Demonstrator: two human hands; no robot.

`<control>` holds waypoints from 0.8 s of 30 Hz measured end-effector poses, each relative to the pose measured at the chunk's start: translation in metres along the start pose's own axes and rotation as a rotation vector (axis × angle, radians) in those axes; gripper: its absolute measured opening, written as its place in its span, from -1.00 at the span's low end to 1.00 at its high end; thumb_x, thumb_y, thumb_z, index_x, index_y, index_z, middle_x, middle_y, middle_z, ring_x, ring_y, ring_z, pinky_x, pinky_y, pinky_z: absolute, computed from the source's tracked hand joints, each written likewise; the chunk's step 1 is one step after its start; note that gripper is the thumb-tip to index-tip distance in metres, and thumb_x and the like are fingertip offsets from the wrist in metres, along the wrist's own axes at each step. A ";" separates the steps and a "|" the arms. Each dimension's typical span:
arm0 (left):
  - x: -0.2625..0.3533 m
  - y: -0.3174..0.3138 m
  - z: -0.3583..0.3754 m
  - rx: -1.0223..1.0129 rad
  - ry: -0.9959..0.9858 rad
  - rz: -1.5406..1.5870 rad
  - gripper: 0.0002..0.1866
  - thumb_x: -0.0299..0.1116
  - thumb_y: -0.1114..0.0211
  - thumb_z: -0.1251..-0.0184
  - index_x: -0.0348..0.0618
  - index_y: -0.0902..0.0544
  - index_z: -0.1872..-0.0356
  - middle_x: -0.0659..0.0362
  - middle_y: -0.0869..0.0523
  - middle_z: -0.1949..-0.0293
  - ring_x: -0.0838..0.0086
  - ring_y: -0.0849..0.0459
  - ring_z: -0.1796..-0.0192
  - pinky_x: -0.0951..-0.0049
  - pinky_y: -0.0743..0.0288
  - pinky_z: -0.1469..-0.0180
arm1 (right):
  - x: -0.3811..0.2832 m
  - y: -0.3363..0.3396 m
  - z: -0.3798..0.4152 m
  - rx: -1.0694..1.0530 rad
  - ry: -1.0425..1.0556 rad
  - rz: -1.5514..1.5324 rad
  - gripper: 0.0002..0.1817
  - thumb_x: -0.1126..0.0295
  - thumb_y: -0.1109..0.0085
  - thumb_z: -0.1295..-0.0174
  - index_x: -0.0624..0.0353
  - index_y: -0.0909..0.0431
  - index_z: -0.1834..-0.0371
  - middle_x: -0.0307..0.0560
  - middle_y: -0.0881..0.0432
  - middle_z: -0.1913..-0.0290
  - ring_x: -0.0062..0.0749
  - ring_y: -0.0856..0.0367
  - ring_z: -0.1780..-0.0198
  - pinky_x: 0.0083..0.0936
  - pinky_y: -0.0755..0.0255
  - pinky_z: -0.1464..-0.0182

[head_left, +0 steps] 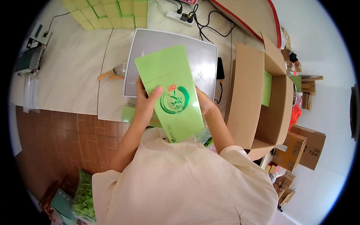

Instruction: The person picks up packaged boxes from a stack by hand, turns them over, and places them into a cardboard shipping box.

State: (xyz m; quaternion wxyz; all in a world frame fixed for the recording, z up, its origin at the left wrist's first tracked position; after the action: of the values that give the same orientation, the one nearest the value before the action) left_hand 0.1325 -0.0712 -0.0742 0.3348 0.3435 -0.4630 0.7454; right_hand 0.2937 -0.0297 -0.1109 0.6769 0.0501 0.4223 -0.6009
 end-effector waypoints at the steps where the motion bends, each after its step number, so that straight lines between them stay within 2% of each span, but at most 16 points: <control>1: 0.006 0.003 -0.001 0.047 -0.054 -0.010 -0.14 -0.20 -0.33 -0.24 -0.25 0.00 -0.41 0.01 -0.28 -0.29 0.32 -0.28 -0.33 0.33 -0.18 -0.34 | 0.001 0.005 0.002 0.055 -0.048 0.017 -0.39 -0.04 0.27 -0.46 0.16 -0.24 -0.40 -0.01 -0.46 -0.24 -0.35 -0.39 -0.25 -0.45 -0.27 -0.30; 2: 0.011 0.006 -0.002 0.091 -0.107 -0.020 -0.16 -0.24 -0.32 -0.24 -0.26 0.00 -0.41 0.02 -0.27 -0.29 0.33 -0.26 -0.34 0.33 -0.15 -0.36 | -0.005 0.001 0.005 0.056 -0.041 0.010 -0.39 -0.04 0.27 -0.46 0.16 -0.24 -0.40 -0.01 -0.46 -0.24 -0.35 -0.39 -0.25 -0.45 -0.27 -0.30; 3: 0.008 0.007 -0.005 0.083 -0.104 -0.026 -0.16 -0.24 -0.32 -0.24 -0.26 0.00 -0.41 0.02 -0.27 -0.29 0.33 -0.26 -0.34 0.33 -0.15 -0.36 | -0.021 -0.002 0.010 0.072 0.061 0.103 -0.39 -0.04 0.26 -0.46 0.17 -0.25 -0.40 0.00 -0.46 -0.24 -0.35 -0.40 -0.24 -0.43 -0.25 -0.30; 5: 0.006 0.023 -0.011 0.216 -0.152 0.008 -0.18 -0.25 -0.31 -0.26 -0.24 -0.01 -0.40 0.05 -0.26 -0.30 0.35 -0.24 -0.35 0.35 -0.12 -0.37 | -0.039 0.015 0.006 0.134 0.258 0.324 -0.39 -0.04 0.23 -0.44 0.18 -0.31 -0.35 0.02 -0.52 -0.19 -0.38 -0.43 -0.21 -0.40 -0.22 -0.28; 6: 0.009 0.019 -0.013 0.210 -0.144 0.001 -0.18 -0.25 -0.31 -0.26 -0.24 -0.01 -0.40 0.05 -0.26 -0.30 0.35 -0.24 -0.35 0.35 -0.12 -0.37 | -0.047 0.022 0.007 0.141 0.258 0.314 -0.39 -0.04 0.23 -0.44 0.18 -0.31 -0.35 0.02 -0.52 -0.19 -0.38 -0.43 -0.21 -0.40 -0.22 -0.28; 8: 0.023 0.016 -0.011 0.240 -0.201 0.108 -0.20 -0.26 -0.29 -0.28 -0.23 -0.01 -0.40 0.08 -0.25 -0.31 0.38 -0.22 -0.36 0.37 -0.08 -0.37 | -0.093 0.030 0.031 0.274 0.554 0.610 -0.36 -0.06 0.25 -0.43 0.27 -0.32 -0.32 0.03 -0.56 -0.14 -0.33 -0.48 -0.19 -0.39 -0.23 -0.29; 13: 0.028 0.028 -0.026 0.260 -0.201 0.257 -0.21 -0.20 -0.27 -0.30 -0.12 0.02 -0.40 0.15 -0.31 -0.28 0.40 -0.36 -0.28 0.35 -0.32 -0.26 | -0.145 0.069 0.070 0.482 0.681 0.460 -0.39 -0.01 0.28 -0.44 0.31 -0.38 -0.24 0.04 -0.61 -0.05 -0.28 -0.52 -0.13 -0.38 -0.27 -0.25; 15: 0.032 0.029 -0.026 0.272 -0.207 0.258 -0.21 -0.20 -0.27 -0.30 -0.12 0.02 -0.40 0.14 -0.33 -0.27 0.40 -0.37 -0.28 0.35 -0.31 -0.26 | -0.151 0.076 0.079 0.514 0.694 0.446 -0.40 0.00 0.28 -0.44 0.32 -0.38 -0.23 0.03 -0.63 -0.03 -0.28 -0.53 -0.11 -0.38 -0.28 -0.24; 17: 0.036 0.027 -0.024 0.290 -0.214 0.259 -0.21 -0.19 -0.27 -0.30 -0.12 0.02 -0.39 0.13 -0.34 -0.25 0.39 -0.37 -0.27 0.35 -0.30 -0.27 | -0.153 0.081 0.083 0.524 0.704 0.459 -0.45 0.07 0.12 -0.41 0.28 -0.34 -0.28 0.06 -0.57 -0.10 -0.24 -0.47 -0.20 -0.32 -0.25 -0.28; 18: 0.043 0.024 -0.021 0.322 -0.273 0.221 -0.20 -0.20 -0.27 -0.30 -0.13 0.04 -0.39 0.13 -0.31 -0.25 0.38 -0.36 -0.28 0.34 -0.30 -0.28 | -0.149 0.081 0.080 0.523 0.704 0.455 -0.45 0.07 0.12 -0.41 0.28 -0.34 -0.28 0.06 -0.57 -0.10 -0.24 -0.47 -0.20 -0.32 -0.25 -0.28; 20: 0.046 0.015 -0.018 0.352 -0.334 0.180 -0.19 -0.21 -0.28 -0.30 -0.15 0.06 -0.38 0.12 -0.29 -0.26 0.38 -0.34 -0.28 0.34 -0.30 -0.28 | -0.140 0.045 0.069 0.446 0.844 0.973 -0.28 0.06 -0.17 -0.24 0.18 -0.21 -0.38 0.15 -0.41 -0.26 -0.16 -0.33 -0.32 -0.25 -0.18 -0.34; 22: 0.037 0.008 -0.012 0.466 -0.359 0.126 -0.16 -0.24 -0.29 -0.29 -0.23 0.12 -0.37 0.05 -0.20 -0.29 0.35 -0.29 -0.30 0.34 -0.25 -0.30 | -0.123 -0.012 0.067 0.311 0.946 1.315 0.03 -0.04 -0.43 0.07 0.05 -0.09 -0.46 0.28 -0.14 -0.39 0.07 -0.12 -0.43 -0.13 -0.06 -0.40; 23: 0.030 0.001 -0.011 0.471 -0.367 0.123 -0.16 -0.24 -0.29 -0.29 -0.23 0.12 -0.37 0.05 -0.20 -0.29 0.35 -0.29 -0.30 0.34 -0.25 -0.30 | -0.119 -0.027 0.063 0.302 0.953 1.311 0.03 -0.04 -0.43 0.07 0.05 -0.09 -0.46 0.28 -0.14 -0.39 0.07 -0.12 -0.43 -0.13 -0.06 -0.40; 24: 0.021 -0.008 -0.009 0.462 -0.374 0.045 -0.13 -0.24 -0.30 -0.29 -0.26 0.15 -0.37 0.01 -0.15 -0.30 0.33 -0.26 -0.31 0.33 -0.22 -0.31 | -0.114 -0.046 0.056 0.292 0.971 1.434 0.11 -0.06 -0.47 0.19 0.03 -0.08 -0.46 0.33 -0.10 -0.38 0.18 -0.10 -0.40 -0.08 -0.04 -0.39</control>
State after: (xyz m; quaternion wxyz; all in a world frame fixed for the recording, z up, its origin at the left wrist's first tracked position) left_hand 0.1258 -0.0569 -0.0565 0.1402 0.5317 -0.3421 0.7620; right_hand 0.2920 0.0131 0.0174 0.6237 0.6395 0.4493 0.0088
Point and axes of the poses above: each hand's wrist, its own z-axis away from the middle knuckle, its own y-axis out of the back of the hand, x = y × z, the point moved 9 cm from there along -z, towards the middle knuckle
